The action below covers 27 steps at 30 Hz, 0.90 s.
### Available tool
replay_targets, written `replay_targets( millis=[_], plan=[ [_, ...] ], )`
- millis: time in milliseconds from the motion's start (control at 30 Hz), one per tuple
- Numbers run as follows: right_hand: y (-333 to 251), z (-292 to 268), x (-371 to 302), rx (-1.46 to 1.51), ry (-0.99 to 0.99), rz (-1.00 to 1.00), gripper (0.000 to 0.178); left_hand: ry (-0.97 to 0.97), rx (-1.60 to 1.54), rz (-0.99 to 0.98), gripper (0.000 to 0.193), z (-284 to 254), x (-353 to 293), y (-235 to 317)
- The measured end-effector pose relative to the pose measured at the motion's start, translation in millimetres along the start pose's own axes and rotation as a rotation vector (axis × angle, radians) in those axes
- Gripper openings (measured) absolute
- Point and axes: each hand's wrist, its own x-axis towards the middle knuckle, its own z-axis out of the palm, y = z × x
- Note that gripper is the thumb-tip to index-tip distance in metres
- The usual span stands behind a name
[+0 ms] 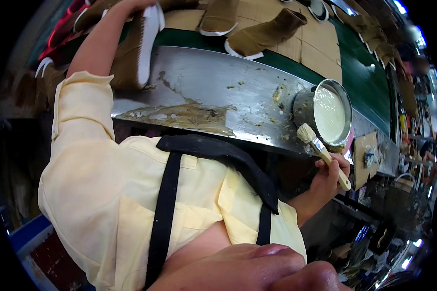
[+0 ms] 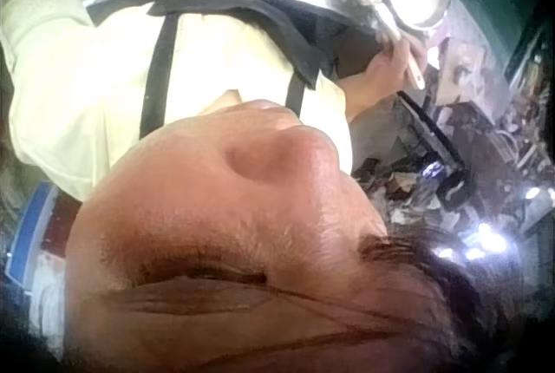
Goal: The person applies a liquid from a container to the sole of a shoe using a brush, picks up shoes from a conveyor, and returns them to the belt.
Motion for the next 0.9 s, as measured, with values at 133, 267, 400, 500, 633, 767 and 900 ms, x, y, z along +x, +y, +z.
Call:
replay_targets(
  millis=[133,267,400,500,633,767,900],
  plan=[
    [2.2,-8.1,8.3,0.003,0.046,-0.007,0.01,-0.064,-0.201,0.088,0.045,64.1,35.4,-90.8],
    [2.8,-14.3,18.7,-0.148,0.174,-0.062,0.011,0.039,-0.568,0.045,0.04,48.8,-14.2,-65.3],
    [5.2,-20.7,26.0,-0.357,0.323,-0.146,0.013,-0.025,-0.275,-0.042,0.053,54.6,-16.5,-67.6],
    [8.9,-22.9,32.2,-0.358,0.377,-0.136,0.014,0.339,0.117,0.242,0.056,56.2,-12.7,-67.3],
    [10.1,-24.5,37.6,-0.359,0.345,-0.174,0.013,0.651,0.369,0.787,0.049,77.6,-54.3,42.8],
    [11.4,-23.2,37.3,-0.36,0.316,-0.178,0.011,0.042,0.399,0.75,0.057,141.2,-56.6,132.4],
    [8.4,-21.3,33.0,-0.344,0.28,-0.169,0.008,-0.211,0.252,0.434,0.082,154.2,-38.2,166.1]
  ],
)
